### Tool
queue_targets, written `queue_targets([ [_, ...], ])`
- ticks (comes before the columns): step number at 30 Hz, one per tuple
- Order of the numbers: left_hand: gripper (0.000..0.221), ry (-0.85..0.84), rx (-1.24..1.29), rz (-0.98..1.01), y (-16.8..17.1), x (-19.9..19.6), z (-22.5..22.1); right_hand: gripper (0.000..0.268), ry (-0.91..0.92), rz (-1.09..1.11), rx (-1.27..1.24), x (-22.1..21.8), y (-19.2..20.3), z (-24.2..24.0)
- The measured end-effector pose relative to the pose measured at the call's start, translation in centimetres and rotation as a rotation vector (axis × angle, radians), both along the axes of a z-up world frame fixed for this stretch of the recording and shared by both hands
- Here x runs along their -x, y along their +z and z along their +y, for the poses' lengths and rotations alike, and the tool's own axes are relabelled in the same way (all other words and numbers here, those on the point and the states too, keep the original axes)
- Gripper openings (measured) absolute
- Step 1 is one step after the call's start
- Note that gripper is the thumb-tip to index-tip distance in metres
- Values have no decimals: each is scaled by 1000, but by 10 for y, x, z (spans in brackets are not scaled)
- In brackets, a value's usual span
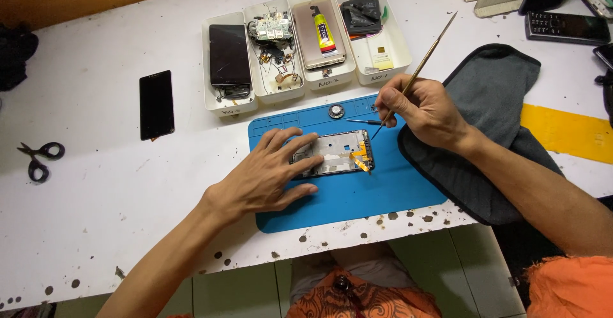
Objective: Scraping and cleaning the internal frame of a mobile phone using a precision tool
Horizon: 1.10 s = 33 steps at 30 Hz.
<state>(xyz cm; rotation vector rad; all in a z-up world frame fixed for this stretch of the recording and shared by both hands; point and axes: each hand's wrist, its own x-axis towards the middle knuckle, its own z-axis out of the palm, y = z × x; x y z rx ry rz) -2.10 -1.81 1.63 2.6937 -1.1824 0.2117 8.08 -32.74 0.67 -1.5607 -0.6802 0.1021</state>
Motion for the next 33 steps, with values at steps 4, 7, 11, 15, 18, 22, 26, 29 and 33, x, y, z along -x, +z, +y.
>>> queue_targets([
  [4,36,-16,101,-98,-12,-9,6,28,-2,21,-17,2,3,3],
  [7,10,-17,118,-279,-24,-24,17,27,-7,-2,-23,4,8,6],
  [11,41,127,184,-297,-16,-29,20,27,11,-37,-9,7,12,9],
  [15,17,178,203,-236,-5,-27,9,39,98,4,-74,10,11,10],
  [18,38,158,357,42,5,-23,-13,41,172,39,-103,22,16,15],
  [22,35,12,623,186,20,-20,-38,34,236,-3,-83,35,24,20],
  [26,9,0,785,286,10,-27,-42,26,239,-69,-47,33,24,19],
  [29,9,0,781,282,3,-29,-36,27,218,-77,-50,32,20,18],
  [33,12,-31,724,263,4,-29,-27,24,240,-119,-47,22,18,15],
])
